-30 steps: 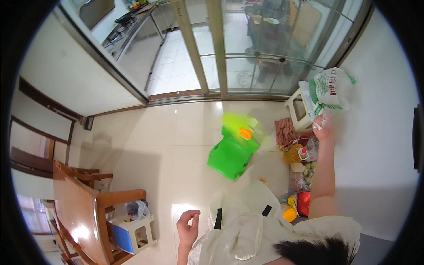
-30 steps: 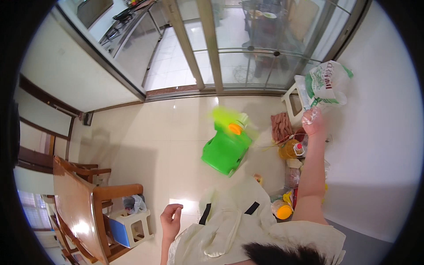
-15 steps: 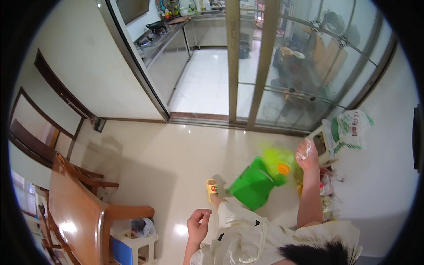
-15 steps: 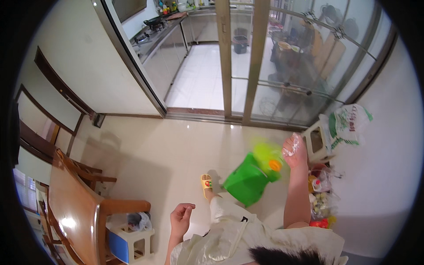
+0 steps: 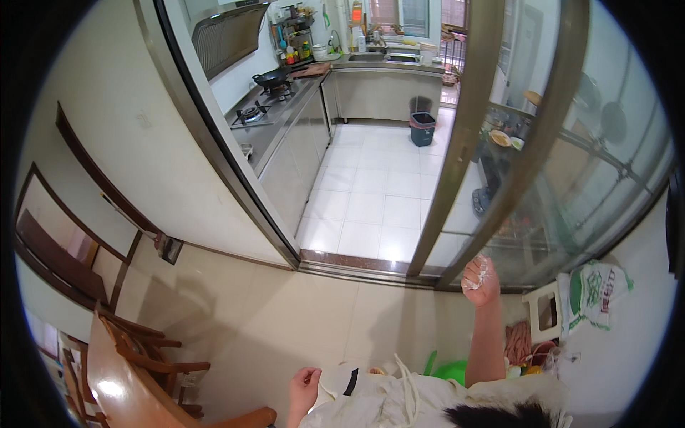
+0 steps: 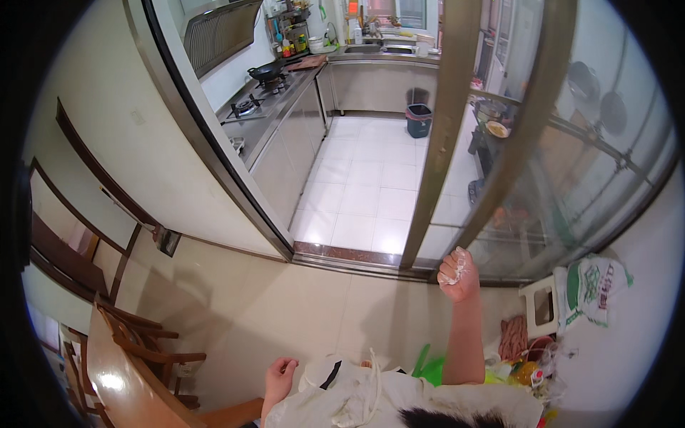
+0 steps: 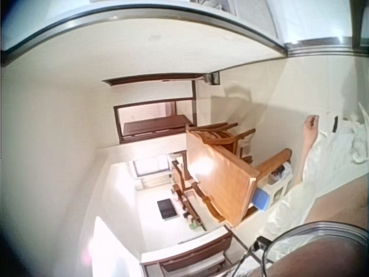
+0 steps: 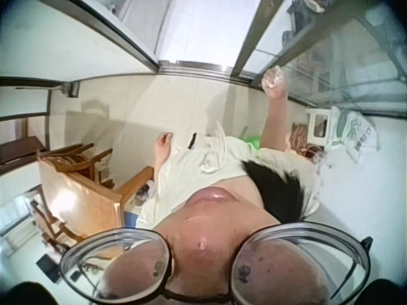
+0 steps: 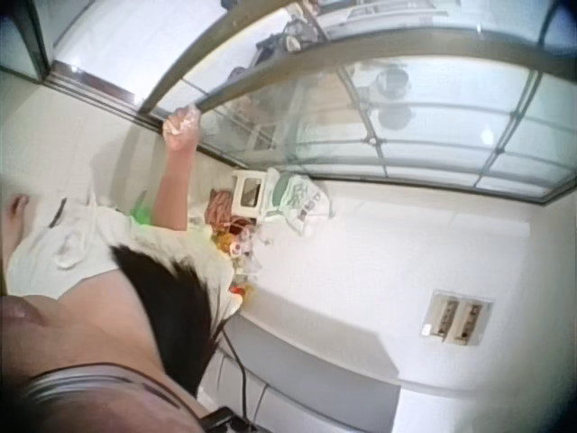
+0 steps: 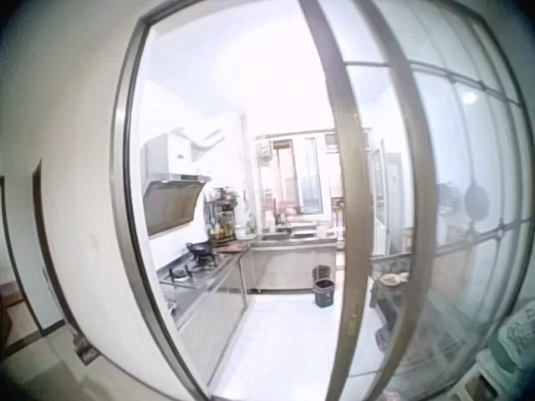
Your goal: The person cleans the kitchen sink area with a cloth, then places a colander in the sink. They open a plastic bag of grapes, transfer the grapes into the colander, and rinse them under running water.
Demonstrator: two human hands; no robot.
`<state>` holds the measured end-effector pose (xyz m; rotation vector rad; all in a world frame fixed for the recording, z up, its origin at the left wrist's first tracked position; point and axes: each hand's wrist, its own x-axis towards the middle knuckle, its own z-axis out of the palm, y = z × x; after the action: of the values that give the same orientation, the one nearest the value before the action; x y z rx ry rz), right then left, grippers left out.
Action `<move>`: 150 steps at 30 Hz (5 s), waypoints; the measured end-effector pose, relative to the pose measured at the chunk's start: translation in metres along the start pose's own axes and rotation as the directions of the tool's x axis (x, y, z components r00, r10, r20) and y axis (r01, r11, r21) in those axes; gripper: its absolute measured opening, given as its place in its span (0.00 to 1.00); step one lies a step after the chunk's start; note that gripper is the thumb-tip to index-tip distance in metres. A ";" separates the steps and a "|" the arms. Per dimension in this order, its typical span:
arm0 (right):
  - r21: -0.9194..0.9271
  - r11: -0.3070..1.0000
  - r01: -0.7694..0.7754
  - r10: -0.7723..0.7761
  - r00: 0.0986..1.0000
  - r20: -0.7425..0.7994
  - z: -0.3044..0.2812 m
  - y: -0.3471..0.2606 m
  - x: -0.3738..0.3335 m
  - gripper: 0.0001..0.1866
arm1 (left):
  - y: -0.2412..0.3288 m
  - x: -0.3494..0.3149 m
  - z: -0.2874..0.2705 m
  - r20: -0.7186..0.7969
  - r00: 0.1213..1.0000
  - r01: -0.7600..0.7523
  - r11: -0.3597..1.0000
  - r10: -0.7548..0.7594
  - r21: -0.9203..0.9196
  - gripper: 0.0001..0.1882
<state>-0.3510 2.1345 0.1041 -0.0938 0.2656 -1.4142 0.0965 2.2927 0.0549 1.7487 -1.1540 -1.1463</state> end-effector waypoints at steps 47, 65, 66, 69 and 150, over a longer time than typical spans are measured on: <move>-0.018 0.980 0.200 -0.201 0.977 -0.076 0.045 -0.474 1.329 0.19 | 0.536 1.415 0.410 0.156 0.966 0.249 0.904 -0.206 -0.349 0.08; -0.035 0.987 0.155 -0.159 0.974 -0.164 0.034 -0.677 1.800 0.19 | 0.771 1.902 0.644 0.258 0.942 -0.158 0.962 0.214 -0.223 0.07; -0.029 0.995 0.095 -0.098 0.988 -0.122 0.031 -0.686 1.833 0.19 | 0.777 1.918 0.650 0.237 0.950 -0.153 0.965 0.203 -0.211 0.07; -0.067 0.997 -0.035 0.020 0.977 -0.214 0.030 -0.705 1.938 0.18 | 0.805 1.955 0.668 0.113 0.990 -0.057 0.979 0.080 -0.193 0.07; -0.454 0.787 -0.419 -0.132 0.604 -0.786 -0.132 -0.709 2.341 0.17 | 1.070 2.276 1.082 0.673 0.113 -0.912 -0.193 0.731 0.362 0.13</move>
<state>-0.7556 -0.2669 -0.1641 0.0466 1.4671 -1.0555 -0.7720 -0.3041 0.0308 0.6465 -2.6622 0.1937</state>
